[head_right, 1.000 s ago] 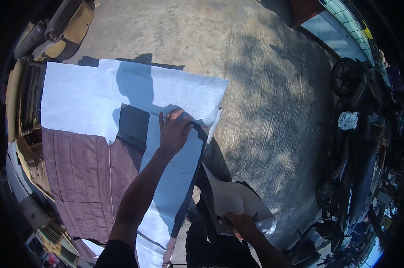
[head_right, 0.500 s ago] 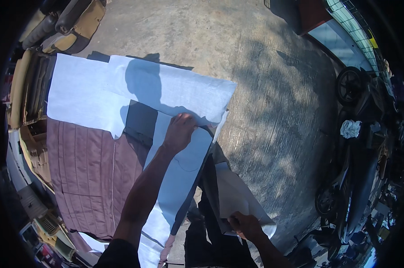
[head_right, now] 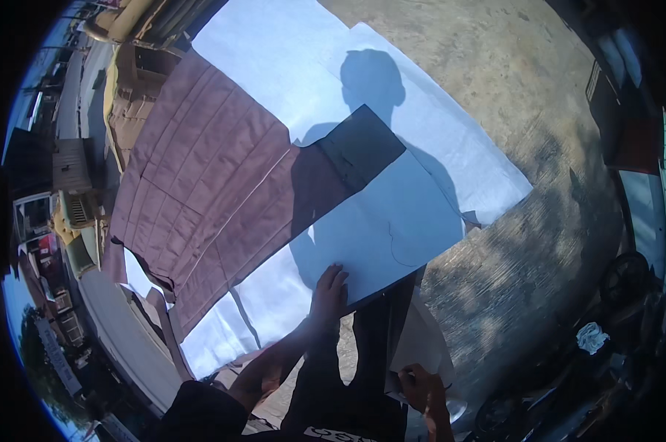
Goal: The person aligns a white fabric panel with a brown upholstered section under a sewing machine, sews them together while guiding the material, and then uses shears to trim excess thread before inspecting the joined upholstery covers.
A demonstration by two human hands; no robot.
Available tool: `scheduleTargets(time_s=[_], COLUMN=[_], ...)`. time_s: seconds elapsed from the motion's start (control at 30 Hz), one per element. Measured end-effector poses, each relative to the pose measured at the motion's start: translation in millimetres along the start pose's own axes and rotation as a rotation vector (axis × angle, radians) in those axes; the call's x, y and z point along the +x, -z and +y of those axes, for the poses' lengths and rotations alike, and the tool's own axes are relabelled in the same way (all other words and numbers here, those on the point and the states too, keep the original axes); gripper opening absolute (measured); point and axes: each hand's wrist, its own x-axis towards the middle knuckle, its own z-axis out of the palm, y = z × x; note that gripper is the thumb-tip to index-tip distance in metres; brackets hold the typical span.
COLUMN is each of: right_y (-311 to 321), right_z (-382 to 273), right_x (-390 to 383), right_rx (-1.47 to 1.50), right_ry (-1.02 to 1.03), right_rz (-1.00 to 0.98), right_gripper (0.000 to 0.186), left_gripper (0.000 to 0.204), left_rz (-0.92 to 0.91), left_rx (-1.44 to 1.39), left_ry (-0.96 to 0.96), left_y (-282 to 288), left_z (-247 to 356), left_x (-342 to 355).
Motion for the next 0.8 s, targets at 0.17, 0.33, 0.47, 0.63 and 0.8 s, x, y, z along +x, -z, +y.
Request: scheduleTargets(time_s=[0.17,0.33,0.47,0.63,0.8], right_y=[-32,-57,-82,-154,-267], right_z=[-19,-51,-87,-132,-128], right_x=[-14,-14,-5,-15,-57], right_rx=[-0.140,-0.403,-0.603,-0.777,-0.908], right_ry=[-0.210,-0.021,0.010,0.022,-0.102], right_rz=[-0.305,-0.447,-0.431,-0.356,-0.356], right_gripper=[0.036,0.035,0.039,0.041,0.041], left_gripper=[0.042,0.027,0.032,0.026,0.040], left_rz=[0.114,0.342,0.648,0.834,0.934], left_rx=[0.175,0.058,-0.279,-0.051,0.064], left_ry=[0.514,1.415,1.614,1.505,1.563], left_y=[73,73,63,120,198], left_z=[-106,-185,-246,-384,-532], left_x=[-174,-404,-473,-530,-619])
